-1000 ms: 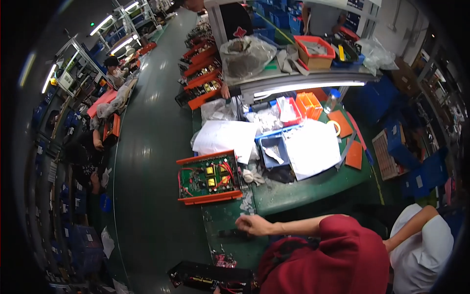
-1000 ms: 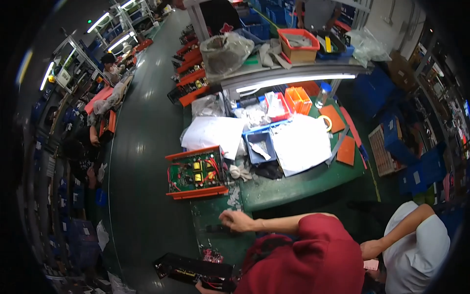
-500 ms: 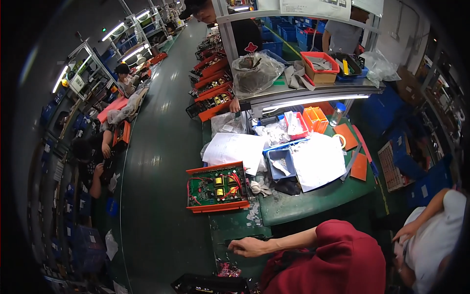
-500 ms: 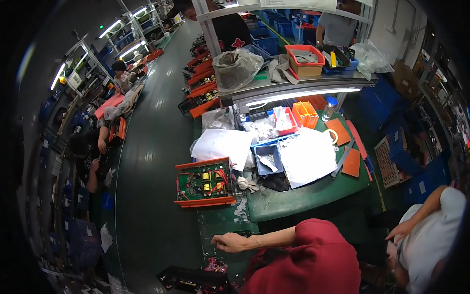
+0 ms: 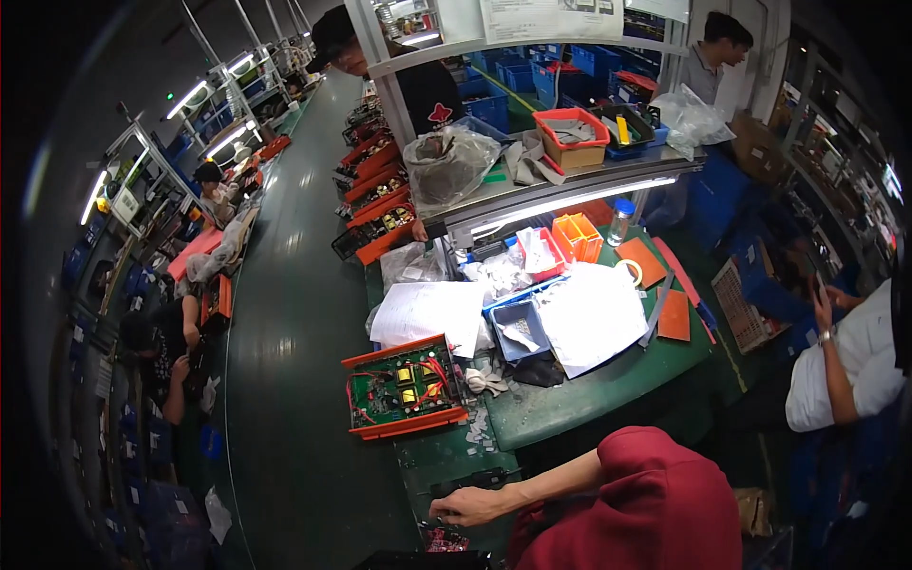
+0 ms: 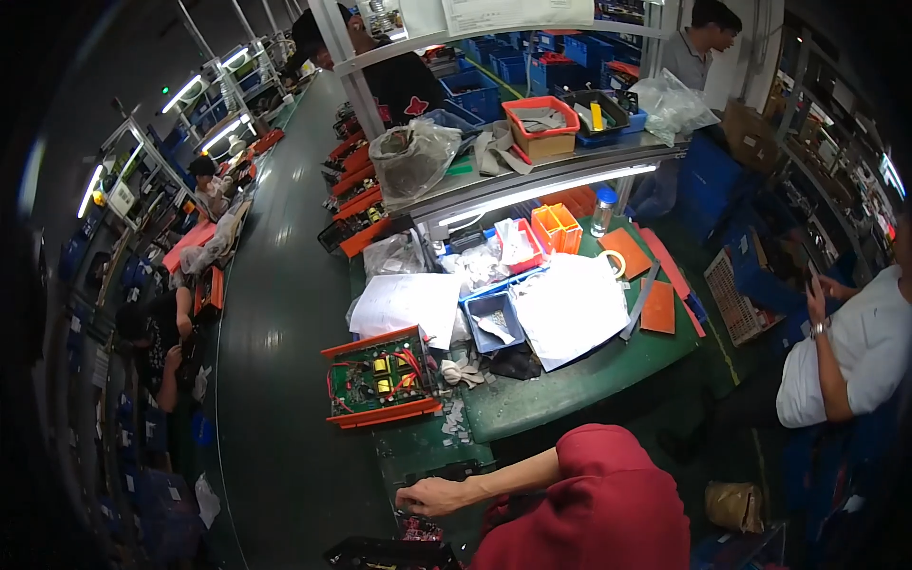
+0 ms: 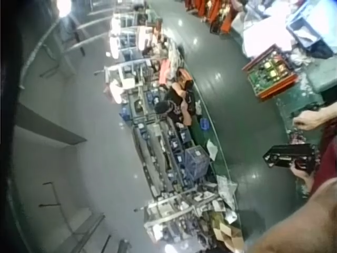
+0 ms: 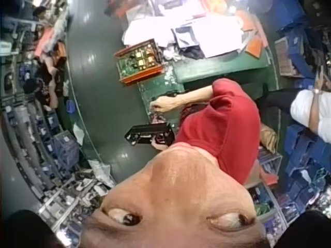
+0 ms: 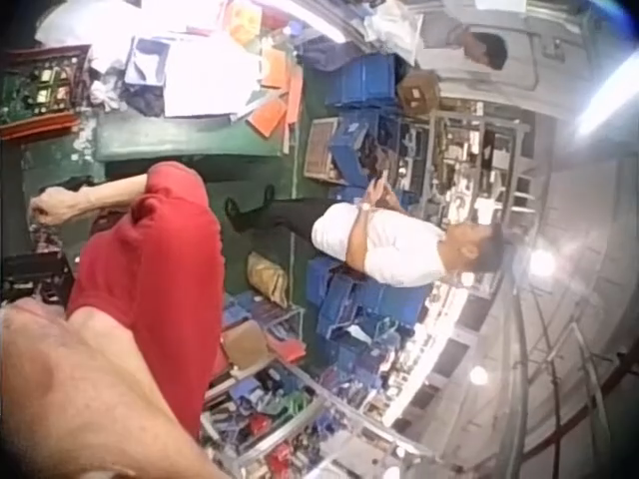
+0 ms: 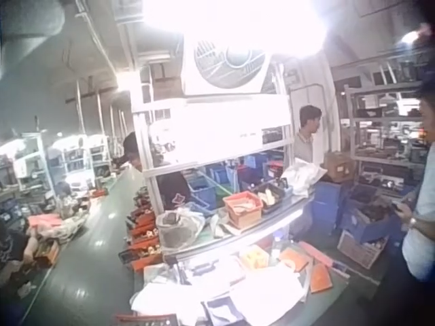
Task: Assembling and testing electronic components on a circuit board and housing unit at a factory workstation.
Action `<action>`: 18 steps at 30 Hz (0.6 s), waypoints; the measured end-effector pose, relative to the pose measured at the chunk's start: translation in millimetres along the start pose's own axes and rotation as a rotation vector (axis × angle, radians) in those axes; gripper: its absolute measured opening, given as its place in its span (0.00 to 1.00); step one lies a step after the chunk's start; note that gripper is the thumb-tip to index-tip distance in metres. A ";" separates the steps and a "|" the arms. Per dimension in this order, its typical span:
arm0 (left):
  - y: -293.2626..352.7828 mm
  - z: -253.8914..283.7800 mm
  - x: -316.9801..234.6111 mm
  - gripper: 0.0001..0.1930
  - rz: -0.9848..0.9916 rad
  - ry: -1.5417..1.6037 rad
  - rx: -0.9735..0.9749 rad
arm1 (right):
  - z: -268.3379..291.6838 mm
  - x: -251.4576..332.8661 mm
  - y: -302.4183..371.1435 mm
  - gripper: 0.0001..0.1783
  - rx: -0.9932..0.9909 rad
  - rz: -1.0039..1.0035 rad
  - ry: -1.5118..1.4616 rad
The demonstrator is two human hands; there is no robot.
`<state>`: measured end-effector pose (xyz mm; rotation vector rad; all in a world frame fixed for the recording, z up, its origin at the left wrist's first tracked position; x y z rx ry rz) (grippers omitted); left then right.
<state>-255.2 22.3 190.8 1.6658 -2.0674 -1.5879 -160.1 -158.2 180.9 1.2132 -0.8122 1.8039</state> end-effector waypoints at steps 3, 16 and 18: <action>0.1 -1.4 4.3 0.32 0.012 -0.012 0.008 | 1.4 1.3 4.7 0.15 0.001 -0.009 0.002; 39.8 -3.0 1.5 0.27 0.062 -0.060 -0.255 | 2.5 23.9 5.3 0.14 0.130 -0.097 0.012; 27.2 33.3 6.1 0.26 0.030 -0.061 -0.242 | -4.4 28.8 2.5 0.14 0.155 -0.046 0.020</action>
Point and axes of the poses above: each hand's wrist, its own y-axis away from the middle knuckle, its own z-axis out of the back of the hand, x = y × z, the point moved 4 cm from there along -y, towards the middle knuckle, and after that the axes turned 4 degrees about z, right-handed, at the moved point
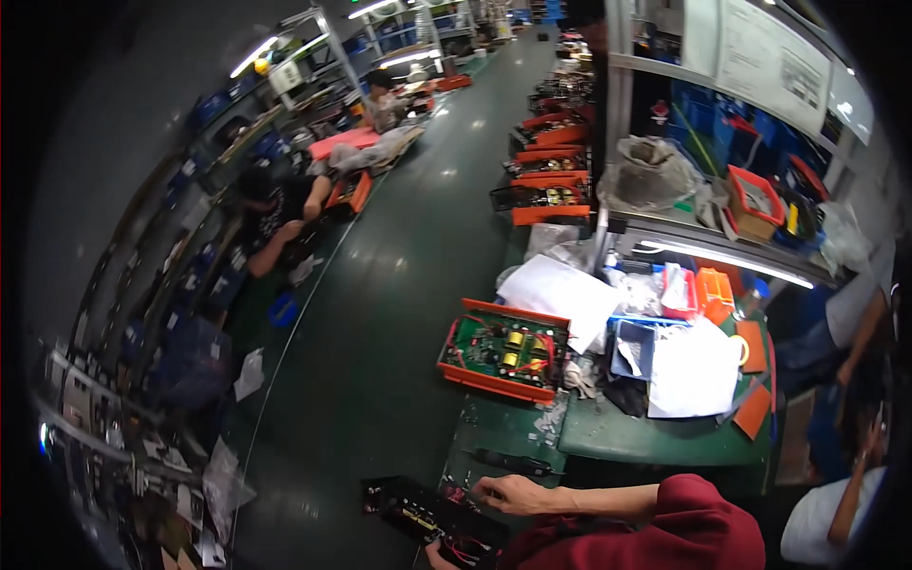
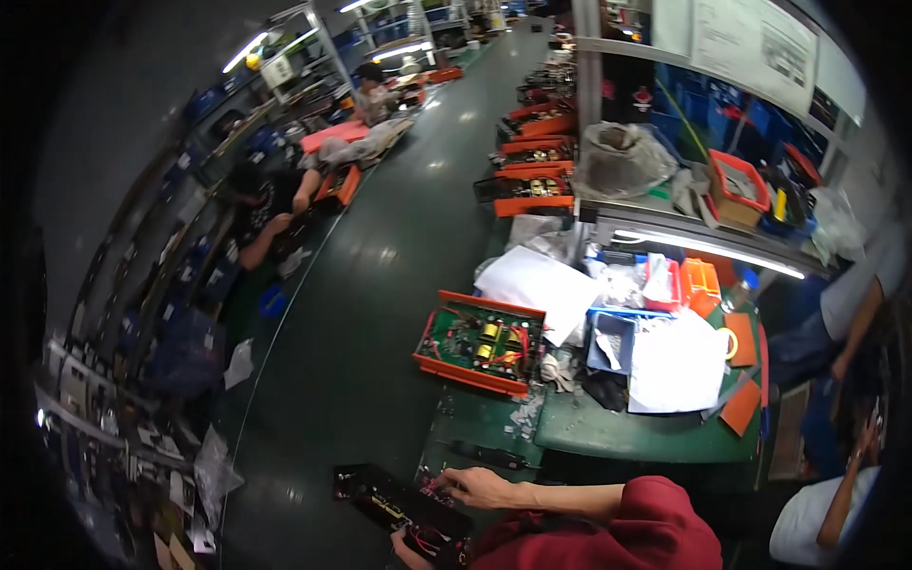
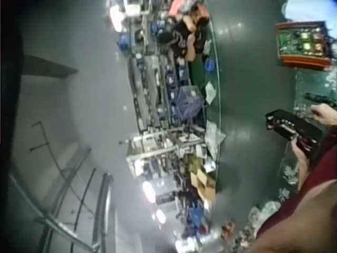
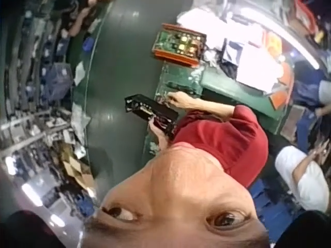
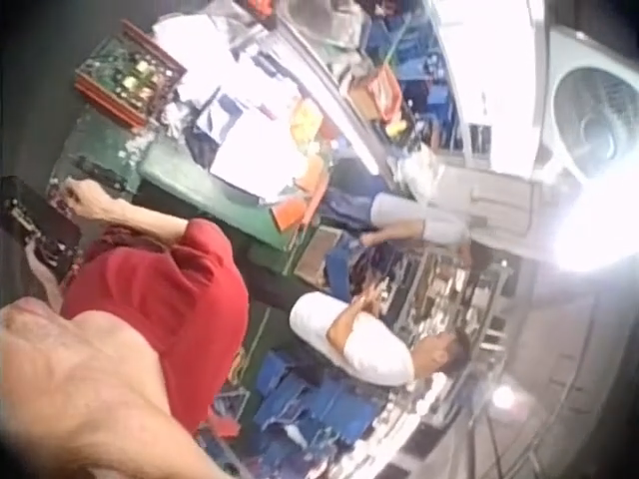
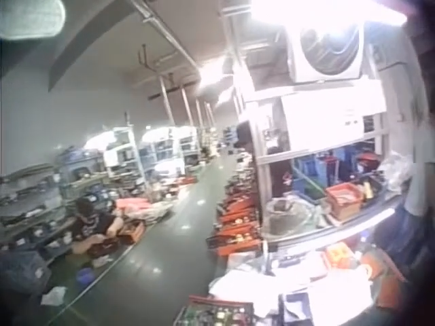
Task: Assembling and testing electronic components on a circuit board and housing unit at a factory workstation.
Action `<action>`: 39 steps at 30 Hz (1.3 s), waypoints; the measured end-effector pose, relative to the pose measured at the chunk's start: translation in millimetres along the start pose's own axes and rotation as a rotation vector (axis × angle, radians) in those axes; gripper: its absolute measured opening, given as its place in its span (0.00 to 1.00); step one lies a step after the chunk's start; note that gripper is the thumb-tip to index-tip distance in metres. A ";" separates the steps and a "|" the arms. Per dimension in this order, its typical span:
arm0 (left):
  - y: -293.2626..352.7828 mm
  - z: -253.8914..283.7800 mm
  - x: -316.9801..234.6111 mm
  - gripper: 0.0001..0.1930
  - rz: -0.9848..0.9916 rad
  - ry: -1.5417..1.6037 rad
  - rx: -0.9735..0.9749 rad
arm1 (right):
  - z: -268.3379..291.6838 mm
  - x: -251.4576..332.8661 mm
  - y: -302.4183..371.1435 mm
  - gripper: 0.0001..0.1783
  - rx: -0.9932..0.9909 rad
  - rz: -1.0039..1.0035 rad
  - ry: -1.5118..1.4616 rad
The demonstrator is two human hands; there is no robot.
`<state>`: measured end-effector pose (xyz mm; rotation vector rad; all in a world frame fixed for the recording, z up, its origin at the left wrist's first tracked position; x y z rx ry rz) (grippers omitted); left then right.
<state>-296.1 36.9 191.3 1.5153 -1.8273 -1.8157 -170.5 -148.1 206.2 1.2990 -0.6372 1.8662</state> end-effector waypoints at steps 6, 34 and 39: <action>-4.7 18.5 4.8 0.24 0.005 0.042 -0.044 | -15.8 3.1 -13.8 0.13 0.076 0.031 -0.032; -35.6 0.9 -52.9 0.32 -0.598 -0.036 0.059 | -45.7 5.3 -67.2 0.34 0.258 -0.391 -0.595; -47.4 9.4 -60.8 0.37 -0.432 -0.174 0.092 | -42.0 -2.5 -81.9 0.32 0.203 -0.536 -0.686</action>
Point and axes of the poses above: each hand's wrist, its own y-axis away from the middle knuckle, its own z-axis out of the back of the hand, x = y × z, the point moved 4 cm from there along -y, towards the middle knuckle, and after that the axes turned 4 degrees about z, right-handed, at the moved point
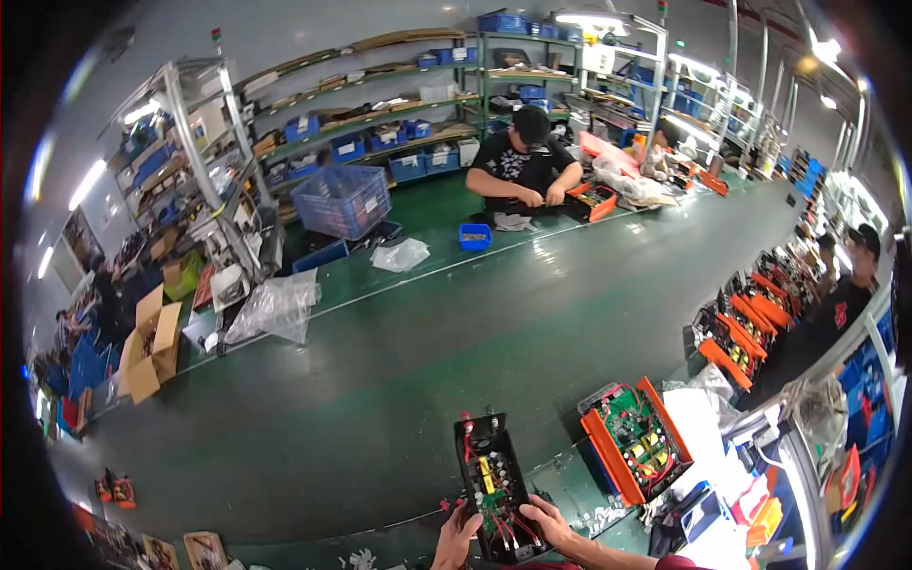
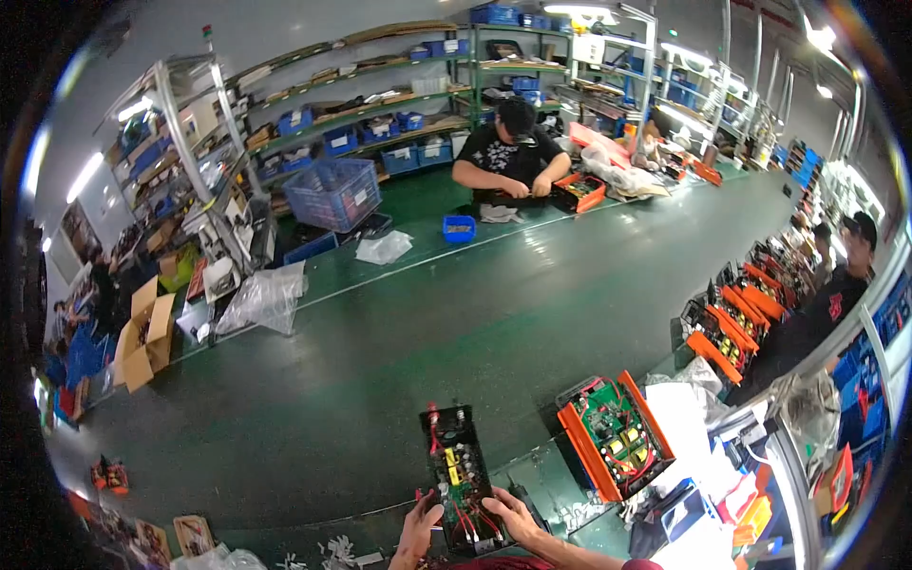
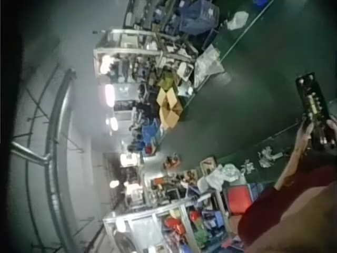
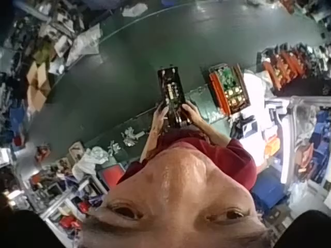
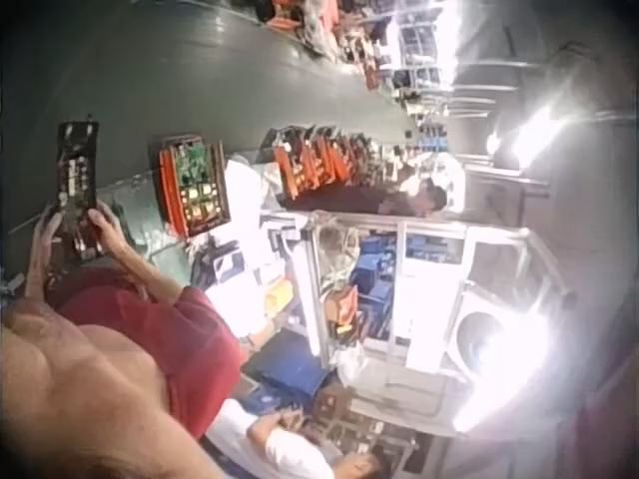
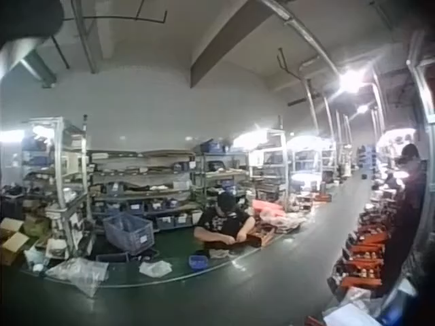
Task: Assembling and testing electronic components on a circuit board and housing unit at a factory workstation.
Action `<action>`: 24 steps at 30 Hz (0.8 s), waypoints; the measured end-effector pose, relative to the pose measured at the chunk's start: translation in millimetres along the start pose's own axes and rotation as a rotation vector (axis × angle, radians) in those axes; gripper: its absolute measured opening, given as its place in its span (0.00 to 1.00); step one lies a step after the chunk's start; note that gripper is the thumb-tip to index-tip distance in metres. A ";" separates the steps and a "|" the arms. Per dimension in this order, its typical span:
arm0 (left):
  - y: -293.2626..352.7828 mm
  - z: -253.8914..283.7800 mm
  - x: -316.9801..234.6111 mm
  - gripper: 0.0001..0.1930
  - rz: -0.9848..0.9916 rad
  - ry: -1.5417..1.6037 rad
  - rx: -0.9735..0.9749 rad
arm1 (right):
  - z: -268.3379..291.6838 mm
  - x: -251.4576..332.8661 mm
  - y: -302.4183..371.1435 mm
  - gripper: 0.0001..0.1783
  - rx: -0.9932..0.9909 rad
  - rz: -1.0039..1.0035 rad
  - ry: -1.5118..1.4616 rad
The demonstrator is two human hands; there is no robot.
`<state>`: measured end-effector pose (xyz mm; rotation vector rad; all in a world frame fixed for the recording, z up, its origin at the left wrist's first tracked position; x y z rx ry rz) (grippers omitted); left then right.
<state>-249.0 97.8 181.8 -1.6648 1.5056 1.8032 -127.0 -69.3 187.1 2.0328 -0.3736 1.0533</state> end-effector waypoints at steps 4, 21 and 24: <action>-8.0 2.9 -8.9 0.41 0.168 -0.050 0.056 | -2.2 10.4 -17.3 0.38 -0.094 0.043 0.136; -56.3 47.6 -27.5 0.26 -0.029 0.221 -0.220 | -38.9 -12.4 -42.5 0.42 0.088 0.051 0.259; -47.4 56.3 -26.3 0.49 0.042 0.215 -0.243 | -39.8 -15.6 -39.2 0.44 0.097 -0.042 0.302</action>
Point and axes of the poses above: each hand's wrist, its own y-axis away from the middle knuckle, its own z-axis out of the back of the hand, x = y × z, the point moved 4 cm from there along -y, towards the middle knuckle, and after that the axes turned 4 degrees about z, right-handed, at the moved point
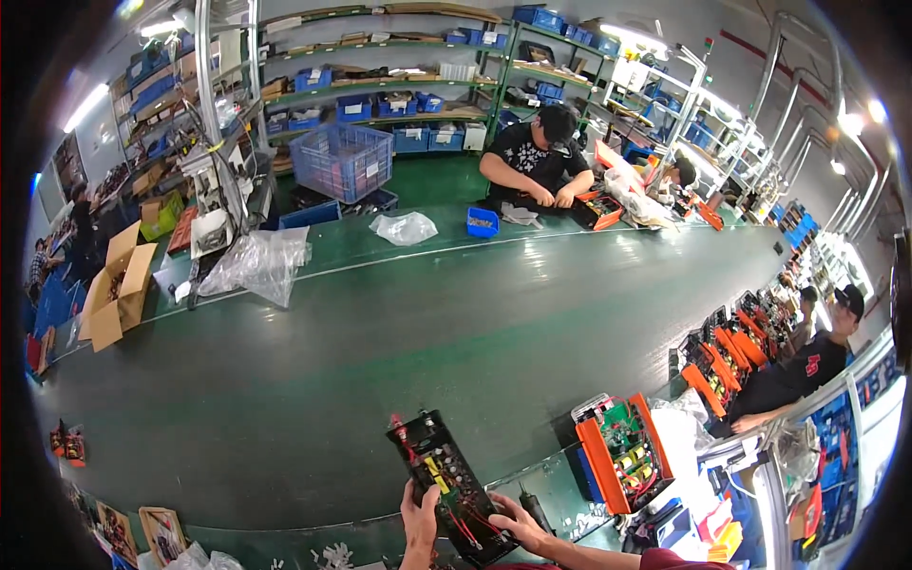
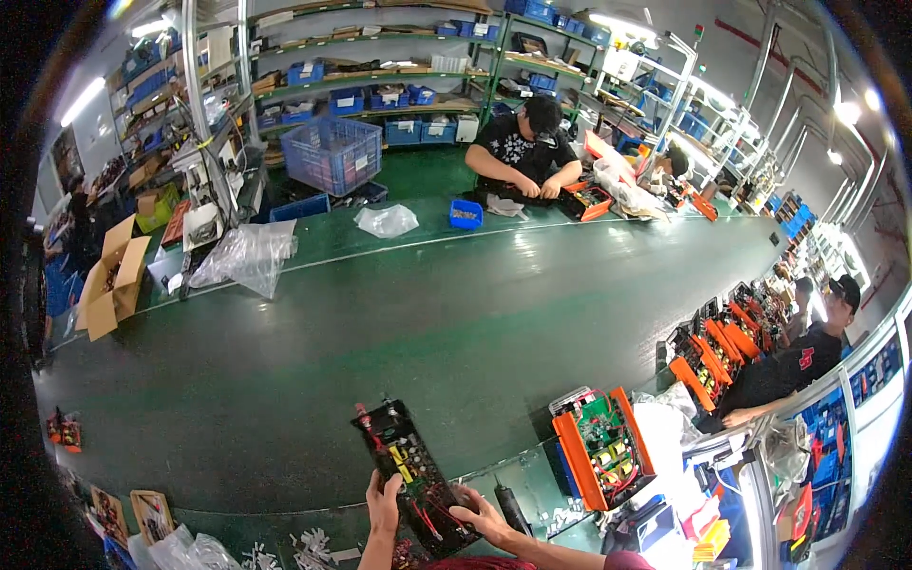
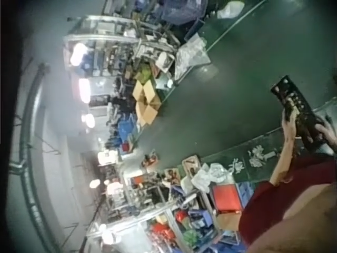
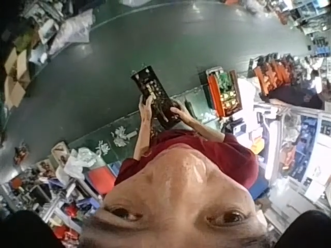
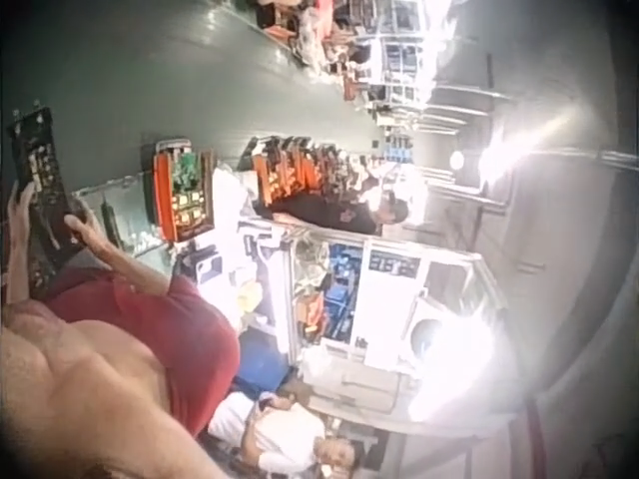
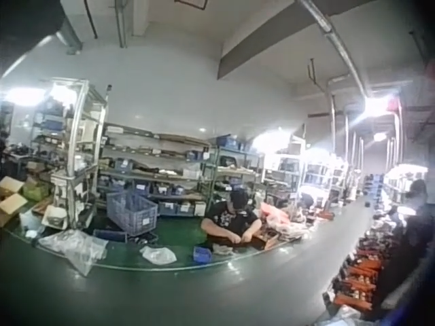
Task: Assembling and testing electronic components on a circuit board and housing unit at a factory workstation.
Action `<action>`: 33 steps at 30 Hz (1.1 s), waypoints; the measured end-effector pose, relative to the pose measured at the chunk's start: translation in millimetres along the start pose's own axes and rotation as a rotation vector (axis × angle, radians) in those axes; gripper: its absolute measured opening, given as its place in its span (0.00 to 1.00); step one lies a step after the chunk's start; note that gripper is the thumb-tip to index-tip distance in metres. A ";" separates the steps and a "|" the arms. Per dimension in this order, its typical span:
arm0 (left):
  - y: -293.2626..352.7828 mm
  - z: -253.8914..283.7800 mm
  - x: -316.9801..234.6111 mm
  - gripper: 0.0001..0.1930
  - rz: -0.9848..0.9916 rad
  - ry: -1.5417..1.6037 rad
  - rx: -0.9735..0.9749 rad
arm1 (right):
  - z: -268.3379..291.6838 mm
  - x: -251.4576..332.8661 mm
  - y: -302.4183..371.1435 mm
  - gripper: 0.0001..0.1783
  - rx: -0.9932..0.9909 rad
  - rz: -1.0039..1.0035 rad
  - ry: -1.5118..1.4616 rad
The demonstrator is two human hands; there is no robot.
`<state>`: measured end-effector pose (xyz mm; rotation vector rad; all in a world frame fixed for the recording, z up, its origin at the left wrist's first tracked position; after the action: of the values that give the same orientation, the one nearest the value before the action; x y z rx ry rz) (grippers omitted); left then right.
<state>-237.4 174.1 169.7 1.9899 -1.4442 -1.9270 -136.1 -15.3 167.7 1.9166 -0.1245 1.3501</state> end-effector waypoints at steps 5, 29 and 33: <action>6.8 13.0 -2.3 0.48 -0.070 0.025 -0.066 | 8.3 -33.9 -12.4 0.50 0.196 -0.052 0.047; 76.7 37.7 33.4 0.21 -0.379 0.058 -0.414 | -16.2 32.0 80.6 0.37 0.191 -0.272 -0.309; 91.1 59.4 56.5 0.24 -0.336 0.161 -0.438 | -45.9 51.4 88.2 0.33 0.308 -0.002 0.200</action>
<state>-347.9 121.3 164.6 2.1960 -0.6090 -1.9205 -191.5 -30.3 263.9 2.0123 0.1955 1.6256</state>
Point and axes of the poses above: each hand's wrist, its own y-axis away from the middle knuckle, its own z-axis out of the back of the hand, x = y × z, the point moved 4 cm from there along -y, towards the middle knuckle, and after that the axes turned 4 degrees about z, right-handed, at the moved point
